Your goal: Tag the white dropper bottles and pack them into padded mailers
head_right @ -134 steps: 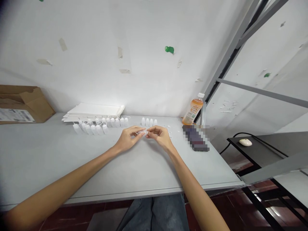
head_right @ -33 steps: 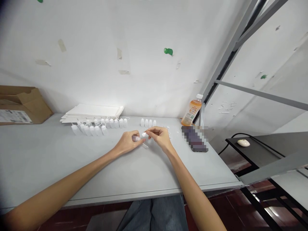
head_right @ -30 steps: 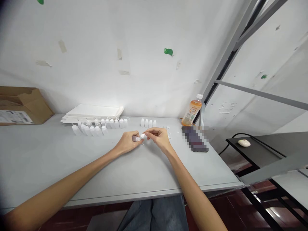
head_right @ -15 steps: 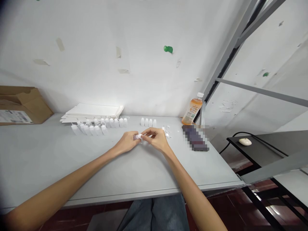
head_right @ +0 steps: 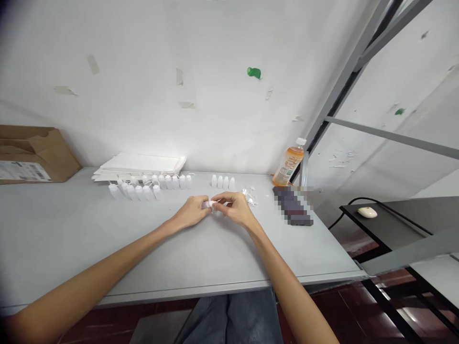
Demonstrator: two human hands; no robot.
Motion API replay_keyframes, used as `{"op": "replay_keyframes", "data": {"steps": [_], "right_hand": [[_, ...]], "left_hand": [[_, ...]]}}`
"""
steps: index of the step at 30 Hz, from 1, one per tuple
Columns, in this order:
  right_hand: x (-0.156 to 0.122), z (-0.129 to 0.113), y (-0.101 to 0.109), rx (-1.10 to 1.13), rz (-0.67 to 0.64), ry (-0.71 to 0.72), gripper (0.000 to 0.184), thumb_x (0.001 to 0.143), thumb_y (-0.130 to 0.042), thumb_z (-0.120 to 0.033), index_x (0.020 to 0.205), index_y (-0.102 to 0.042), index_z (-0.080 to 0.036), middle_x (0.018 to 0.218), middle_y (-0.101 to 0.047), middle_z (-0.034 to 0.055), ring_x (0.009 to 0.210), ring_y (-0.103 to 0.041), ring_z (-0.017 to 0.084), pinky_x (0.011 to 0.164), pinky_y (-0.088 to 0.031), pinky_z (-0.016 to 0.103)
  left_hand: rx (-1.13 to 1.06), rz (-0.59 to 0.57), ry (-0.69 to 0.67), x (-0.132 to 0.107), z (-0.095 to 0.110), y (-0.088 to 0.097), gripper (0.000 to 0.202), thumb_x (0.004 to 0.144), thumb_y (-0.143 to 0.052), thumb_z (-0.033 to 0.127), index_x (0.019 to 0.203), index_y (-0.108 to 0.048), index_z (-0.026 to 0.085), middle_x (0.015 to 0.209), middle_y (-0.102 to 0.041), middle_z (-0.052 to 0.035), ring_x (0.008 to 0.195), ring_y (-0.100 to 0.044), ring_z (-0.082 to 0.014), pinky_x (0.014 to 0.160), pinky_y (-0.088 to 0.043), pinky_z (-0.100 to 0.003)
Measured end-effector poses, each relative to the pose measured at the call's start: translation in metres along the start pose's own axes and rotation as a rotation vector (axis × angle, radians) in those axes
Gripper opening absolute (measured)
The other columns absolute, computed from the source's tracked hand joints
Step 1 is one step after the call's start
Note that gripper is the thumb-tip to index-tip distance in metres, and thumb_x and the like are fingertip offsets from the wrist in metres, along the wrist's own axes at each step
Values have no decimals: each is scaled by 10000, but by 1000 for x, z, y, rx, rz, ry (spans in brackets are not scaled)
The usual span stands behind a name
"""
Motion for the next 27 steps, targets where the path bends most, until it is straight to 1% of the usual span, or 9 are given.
{"op": "replay_keyframes", "data": {"steps": [6,9,14,17,22,25,27], "right_hand": [[-1,-4,0,-69,6,18,280,738,-679,-409,857,-735,-163,889,-698,79,625,-569,138,463,-468,253],[-1,-7,-1,-62,-4,31,288,750,-670,-422,847,-729,-158,839,-692,72,617,-554,134,468,-460,249],[-1,-6,-2,-23,-32,8,294,755,-670,-430,825,-713,-148,767,-671,52,524,-503,97,476,-466,257],[-1,-5,-3,9,-40,14,284,735,-690,-425,813,-714,-152,787,-672,57,577,-549,120,507,-501,271],[-1,-5,-4,85,-42,60,267,697,-728,-404,826,-726,-170,910,-663,76,728,-623,174,617,-578,331],[-1,-5,-4,99,-33,72,267,687,-737,-403,822,-727,-173,919,-659,74,744,-628,177,632,-581,334],[-1,-4,-4,61,-31,60,269,712,-716,-411,832,-724,-170,885,-667,69,709,-621,166,618,-564,321]], "left_hand": [[31,21,-8,1,-3,-2,100,762,-482,241,681,-496,184,638,-560,-7,599,-514,-149,532,-297,-246],[45,29,0,0,-5,-3,90,764,-476,235,686,-475,189,637,-547,-3,588,-507,-145,529,-293,-246],[74,18,30,-2,-3,-1,64,767,-459,210,705,-462,195,614,-506,0,560,-483,-143,522,-290,-246],[90,4,44,-4,-1,1,54,776,-460,211,725,-470,195,622,-501,-5,562,-480,-148,516,-287,-246],[82,-19,27,-4,0,2,78,803,-455,230,741,-483,193,650,-525,-14,567,-482,-151,509,-284,-248],[71,-20,21,-3,-1,2,74,799,-462,228,738,-484,192,661,-534,-15,584,-494,-155,520,-295,-248],[69,-22,27,-3,-2,2,79,796,-465,231,729,-482,193,655,-530,-14,580,-494,-154,521,-293,-249]]}}
Point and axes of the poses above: each hand's wrist, its own x-axis towards the middle knuckle, its own y-axis out of the back of the hand, z = x × y, the point moved 4 cm from there along x, towards the middle knuckle
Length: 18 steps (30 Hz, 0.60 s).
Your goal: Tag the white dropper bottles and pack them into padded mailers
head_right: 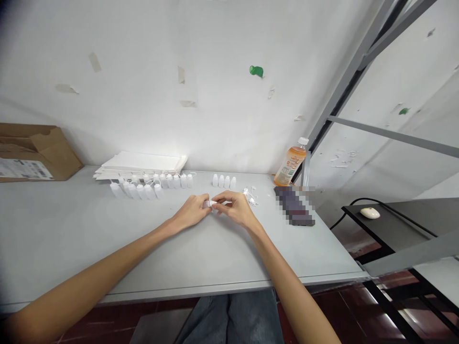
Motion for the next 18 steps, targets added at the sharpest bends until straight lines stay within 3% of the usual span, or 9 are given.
{"op": "replay_keyframes", "data": {"steps": [9,13,18], "right_hand": [[-1,1,-3,-480,36,96,437,915,-454,-429,622,-624,-155,596,-617,27,552,-527,122,521,-374,250],[-1,-1,1,-350,82,63,383,911,-454,-433,767,-682,-161,660,-648,32,556,-552,125,519,-385,247],[-1,-1,1,-236,10,29,231,773,-647,-388,865,-709,-186,841,-704,51,697,-616,162,524,-412,241]], "left_hand": [[33,18,-21,0,3,-2,68,775,-466,190,709,-454,198,627,-510,-1,559,-474,-148,518,-267,-255],[23,-9,-36,0,4,-1,35,784,-467,195,753,-483,196,636,-521,-2,582,-496,-154,530,-280,-251],[50,-3,-31,1,0,-2,71,804,-471,221,742,-494,195,638,-530,-9,581,-498,-158,518,-267,-250]]}}
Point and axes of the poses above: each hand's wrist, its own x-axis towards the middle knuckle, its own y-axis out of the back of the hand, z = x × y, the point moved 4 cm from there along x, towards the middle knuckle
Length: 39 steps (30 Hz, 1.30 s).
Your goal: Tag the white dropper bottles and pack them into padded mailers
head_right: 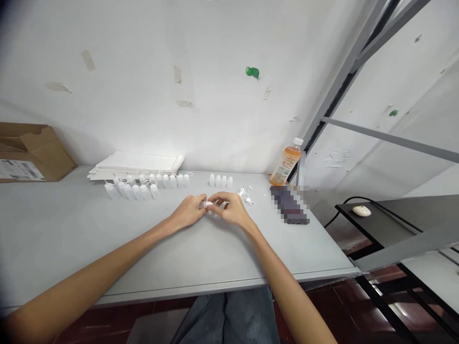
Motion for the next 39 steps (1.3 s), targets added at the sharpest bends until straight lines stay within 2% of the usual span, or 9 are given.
{"op": "replay_keyframes", "data": {"steps": [5,9,11,15,22,27,29,33,39], "right_hand": [[1,3,-3,-32,7,-5,240,802,-609,-390,804,-707,-171,786,-701,47,659,-590,145,540,-416,246],[1,3,-5,-181,9,15,377,887,-492,-398,639,-645,-157,628,-640,21,571,-520,115,547,-384,246],[1,1,-6,-203,-8,39,376,899,-475,-399,661,-642,-160,647,-641,17,574,-514,112,559,-380,244],[-1,-3,-7,-213,-27,80,258,869,-526,-376,775,-649,-169,736,-656,15,607,-527,112,583,-382,240],[-1,0,-14,-353,-55,54,449,951,-353,-359,566,-491,-174,528,-467,-14,506,-375,105,536,-299,252],[-3,-3,-12,-308,-4,110,234,893,-487,-333,735,-564,-179,719,-592,14,592,-478,118,575,-338,247],[-4,-4,-13,-291,-1,119,185,888,-493,-312,778,-563,-181,747,-600,18,604,-493,120,583,-345,246],[-5,-4,-16,-375,5,144,230,922,-427,-282,737,-520,-182,706,-569,17,590,-464,120,571,-312,247],[9,0,-15,-539,-82,240,324,963,-352,-255,682,-491,-174,637,-526,10,548,-418,108,542,-247,254]], "left_hand": [[23,0,12,0,0,0,80,795,-467,215,718,-486,201,616,-521,-7,591,-506,-168,534,-258,-257],[42,-11,-11,0,3,0,67,774,-477,193,710,-462,205,600,-499,3,587,-495,-165,542,-247,-257],[26,-3,-17,0,3,0,95,777,-479,194,692,-440,205,590,-486,8,574,-484,-158,537,-244,-255],[19,4,-7,0,2,1,133,797,-461,195,669,-425,205,567,-468,9,545,-469,-153,522,-234,-259],[49,-15,-6,-3,7,0,110,778,-449,180,688,-397,216,560,-464,11,561,-490,-172,544,-231,-272],[15,-2,13,-2,4,0,166,802,-434,218,677,-326,222,550,-412,21,552,-456,-167,541,-235,-265],[5,1,23,-1,2,0,193,808,-428,222,666,-298,222,547,-393,24,543,-436,-163,539,-232,-262],[1,19,47,-3,2,-1,217,811,-413,220,655,-263,219,559,-399,24,537,-415,-155,541,-230,-263],[5,82,23,-3,2,-5,185,804,-386,213,678,-251,218,611,-455,18,575,-434,-148,572,-274,-256]]}}
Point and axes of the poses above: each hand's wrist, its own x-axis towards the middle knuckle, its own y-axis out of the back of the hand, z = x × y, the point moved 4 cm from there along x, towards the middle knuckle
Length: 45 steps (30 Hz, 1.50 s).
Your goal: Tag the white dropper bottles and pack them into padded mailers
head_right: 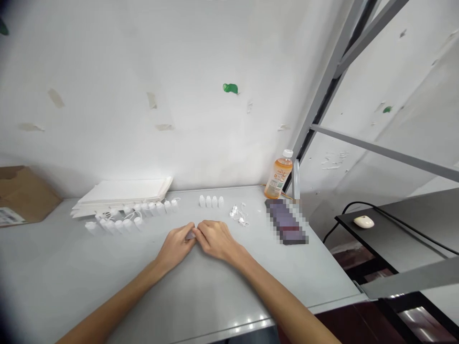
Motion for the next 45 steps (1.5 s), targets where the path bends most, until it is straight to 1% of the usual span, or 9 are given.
{"op": "replay_keyframes", "data": {"steps": [3,6,12,17,25,34,37,40,45], "right_hand": [[6,9,4,-50,1,70,334,967,-368,-294,688,-504,-171,647,-527,13,552,-425,109,520,-223,259],[6,19,7,-65,50,98,303,964,-368,-284,735,-530,-169,680,-536,20,582,-456,116,506,-223,256],[-4,26,7,-56,116,111,200,944,-390,-267,894,-552,-161,765,-567,41,644,-503,136,499,-259,250],[-9,28,5,-13,92,73,179,950,-387,-239,935,-548,-160,750,-562,31,630,-497,132,512,-287,249],[-11,32,2,78,77,-14,291,965,-329,-241,715,-467,-183,657,-512,13,547,-432,113,525,-289,243],[-14,29,1,51,101,-41,319,954,-346,-249,665,-463,-180,606,-503,2,502,-417,101,497,-270,247],[-13,27,4,44,133,-25,228,945,-385,-258,816,-551,-170,697,-569,17,541,-487,105,501,-299,240],[-14,23,8,48,178,7,178,925,-433,-252,1028,-558,-175,807,-617,31,584,-544,108,505,-334,229],[-15,23,10,57,222,35,153,924,-443,-223,1004,-565,-180,813,-624,32,555,-549,98,500,-366,227]], "left_hand": [[-4,20,23,6,-2,-4,184,801,-370,224,675,-235,217,584,-412,29,551,-395,-142,573,-281,-254],[-10,27,26,16,-2,-8,168,798,-356,225,679,-238,218,592,-413,31,548,-374,-141,572,-284,-256],[56,-2,-8,30,0,-17,125,727,-361,129,696,-279,219,649,-501,13,588,-439,-151,581,-291,-262],[195,-43,-8,29,1,-22,123,740,-371,98,713,-347,216,686,-564,0,606,-508,-158,579,-295,-266],[316,-125,-40,28,6,-28,138,845,-355,120,780,-438,211,768,-619,-9,632,-570,-161,557,-290,-275],[332,-153,-24,27,10,-25,128,841,-374,121,832,-465,211,803,-642,-13,665,-592,-170,554,-276,-279],[300,-145,-8,27,10,-22,140,828,-376,108,849,-469,211,839,-655,-16,694,-602,-175,566,-287,-279],[256,-129,30,28,10,-20,140,811,-393,101,849,-468,212,839,-660,-10,699,-603,-172,573,-293,-274],[219,-115,51,29,8,-18,113,818,-402,120,828,-463,215,808,-659,-7,700,-601,-168,580,-306,-267]]}}
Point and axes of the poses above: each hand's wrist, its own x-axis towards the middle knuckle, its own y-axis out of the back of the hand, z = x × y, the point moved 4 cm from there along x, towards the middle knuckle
